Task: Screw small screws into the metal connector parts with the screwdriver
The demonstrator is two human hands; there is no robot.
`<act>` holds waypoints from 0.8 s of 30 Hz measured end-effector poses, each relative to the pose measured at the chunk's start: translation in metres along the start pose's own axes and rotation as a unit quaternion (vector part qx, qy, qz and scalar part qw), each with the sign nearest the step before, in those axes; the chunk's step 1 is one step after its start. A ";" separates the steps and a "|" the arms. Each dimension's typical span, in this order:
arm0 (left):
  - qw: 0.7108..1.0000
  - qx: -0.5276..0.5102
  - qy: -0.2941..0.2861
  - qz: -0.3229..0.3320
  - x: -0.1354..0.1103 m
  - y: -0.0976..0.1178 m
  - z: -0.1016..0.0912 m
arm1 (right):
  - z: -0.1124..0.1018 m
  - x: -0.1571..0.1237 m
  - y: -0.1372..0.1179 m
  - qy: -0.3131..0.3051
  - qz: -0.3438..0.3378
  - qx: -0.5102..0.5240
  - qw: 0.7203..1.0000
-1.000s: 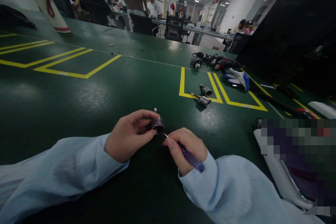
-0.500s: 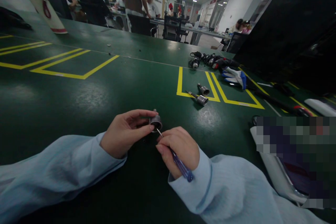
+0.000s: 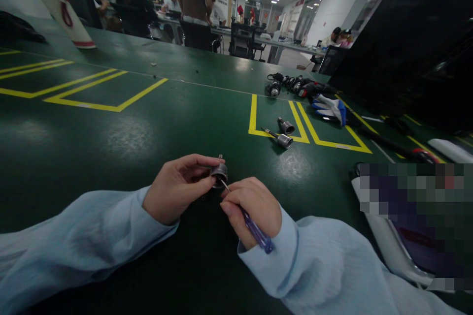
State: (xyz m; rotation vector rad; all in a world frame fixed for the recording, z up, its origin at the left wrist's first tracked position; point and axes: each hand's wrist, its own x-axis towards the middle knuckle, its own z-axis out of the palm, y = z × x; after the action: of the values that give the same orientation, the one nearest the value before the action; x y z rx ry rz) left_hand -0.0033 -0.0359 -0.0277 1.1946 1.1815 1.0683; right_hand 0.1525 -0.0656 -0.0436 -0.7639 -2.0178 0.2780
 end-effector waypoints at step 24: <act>0.999 -0.022 0.000 -0.024 0.001 0.001 -0.001 | -0.002 -0.001 0.000 0.017 -0.002 0.002 1.000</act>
State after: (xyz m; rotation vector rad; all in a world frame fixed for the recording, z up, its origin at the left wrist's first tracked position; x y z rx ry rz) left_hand -0.0044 -0.0348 -0.0272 1.1270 1.1751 1.0527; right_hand 0.1543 -0.0662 -0.0430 -0.7580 -1.9854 0.2641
